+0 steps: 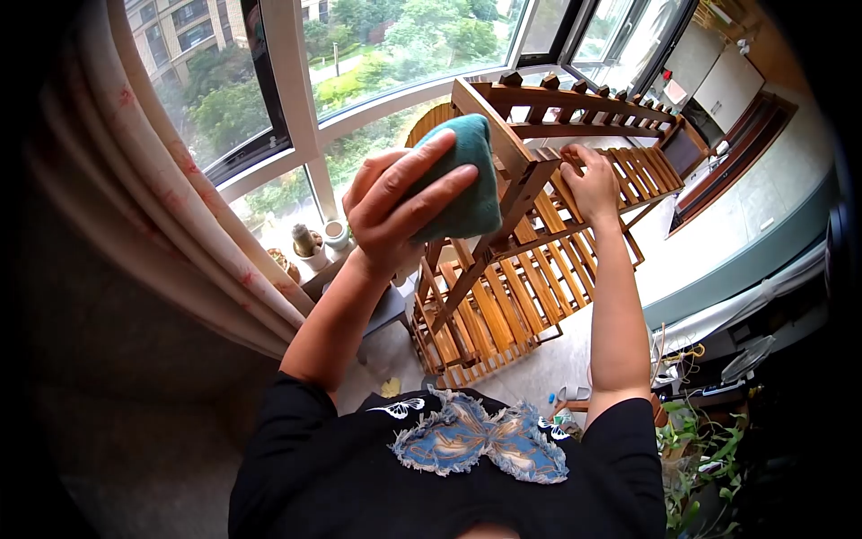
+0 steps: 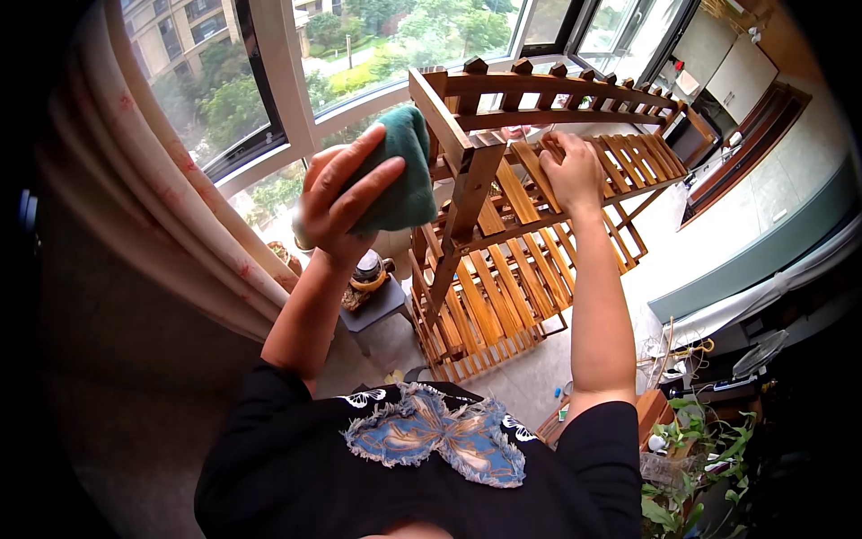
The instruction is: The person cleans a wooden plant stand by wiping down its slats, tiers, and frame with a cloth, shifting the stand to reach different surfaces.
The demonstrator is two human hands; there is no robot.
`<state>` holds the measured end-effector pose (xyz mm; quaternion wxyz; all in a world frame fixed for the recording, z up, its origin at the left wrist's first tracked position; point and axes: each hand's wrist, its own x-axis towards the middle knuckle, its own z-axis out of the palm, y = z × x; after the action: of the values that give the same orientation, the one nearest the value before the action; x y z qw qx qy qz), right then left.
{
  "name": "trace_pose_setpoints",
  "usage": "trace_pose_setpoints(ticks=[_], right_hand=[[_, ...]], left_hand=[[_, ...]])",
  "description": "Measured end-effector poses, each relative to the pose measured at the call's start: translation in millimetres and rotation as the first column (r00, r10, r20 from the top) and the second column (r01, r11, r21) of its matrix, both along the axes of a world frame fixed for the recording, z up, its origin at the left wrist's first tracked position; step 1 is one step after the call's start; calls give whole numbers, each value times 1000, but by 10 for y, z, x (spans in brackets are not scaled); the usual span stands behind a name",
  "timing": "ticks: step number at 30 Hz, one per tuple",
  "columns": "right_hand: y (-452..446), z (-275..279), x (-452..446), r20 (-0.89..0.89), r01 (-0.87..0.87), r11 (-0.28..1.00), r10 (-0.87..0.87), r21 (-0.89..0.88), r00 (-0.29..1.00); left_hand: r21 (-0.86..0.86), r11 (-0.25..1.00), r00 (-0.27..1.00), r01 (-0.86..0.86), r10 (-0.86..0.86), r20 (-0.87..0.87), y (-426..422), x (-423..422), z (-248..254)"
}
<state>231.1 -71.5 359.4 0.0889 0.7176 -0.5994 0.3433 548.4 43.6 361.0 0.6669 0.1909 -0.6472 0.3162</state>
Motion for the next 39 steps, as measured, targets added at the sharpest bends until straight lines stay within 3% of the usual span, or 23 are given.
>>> trace_pose_setpoints(ticks=[2, 4, 6, 8, 10, 12, 14, 16, 17, 18, 20, 22, 24, 26, 28, 30, 34, 36, 39], right_hand=[[1, -13, -7, -16, -7, 1000, 7, -20, 1000], [48, -21, 26, -6, 13, 1000, -13, -15, 1000], [43, -10, 29, -2, -20, 1000, 20, -23, 1000], [50, 1, 27, 11, -31, 999, 31, -18, 999], [58, 3, 47, 21, -31, 999, 32, -16, 999], [54, 9, 54, 16, -29, 999, 29, -22, 999], [82, 1, 49, 4, -39, 999, 39, -37, 999], [100, 19, 66, 26, -24, 1000, 25, -11, 999], [68, -14, 46, 11, -12, 999, 12, -31, 1000], [89, 9, 59, 7, -23, 999, 23, -27, 1000], [81, 15, 48, 21, -22, 1000, 22, -18, 1000], [92, 19, 58, 26, -29, 999, 29, -33, 999], [98, -7, 52, 6, -12, 999, 12, -38, 1000], [107, 19, 54, 10, -6, 1000, 6, -16, 1000], [142, 34, 71, 12, 15, 1000, -15, -6, 1000], [93, -4, 38, 19, 25, 1000, -25, -16, 1000], [85, -2, 33, 29, 1, 1000, -1, -10, 1000], [87, -21, 12, 63, -29, 1000, 29, -6, 998], [93, -4, 24, 62, -8, 1000, 9, -16, 998]], left_hand=[[-10, 1000, 984, -7, 5, -180, -77, -56, -31], [-65, 997, 988, -28, 18, -155, -156, -109, -68], [-59, 979, 981, -193, 194, 12, -369, -125, -157], [-28, 988, 989, -149, 149, -18, -531, -87, -216], [269, 938, 966, -217, 247, -80, -590, 37, -300], [282, 959, 926, -38, 140, -351, -608, 85, -275], [127, 989, 897, 79, -15, -442, -486, 50, -185], [46, 992, 915, 120, -93, -393, -394, -65, -48], [47, 980, 950, 195, -177, -258, -389, -78, -23], [87, 989, 991, 118, -111, -76, -374, -70, 43], [108, 992, 996, 63, -56, -69, -430, -85, -45], [221, 973, 985, -72, 104, -135, -436, 43, -219], [181, 983, 933, 18, 48, -358, -426, 51, -371], [193, 981, 940, 24, 44, -340, -289, -1, -522], [213, 969, 982, -123, 149, -112, -303, -62, -682], [305, 888, 938, -344, 314, 143, -372, -132, -833], [402, 882, 969, -246, 209, 133, -153, -99, -890], [554, 827, 995, -95, 96, 27, 28, -19, -704], [423, 905, 998, -48, 59, -13, 42, 29, -457]])
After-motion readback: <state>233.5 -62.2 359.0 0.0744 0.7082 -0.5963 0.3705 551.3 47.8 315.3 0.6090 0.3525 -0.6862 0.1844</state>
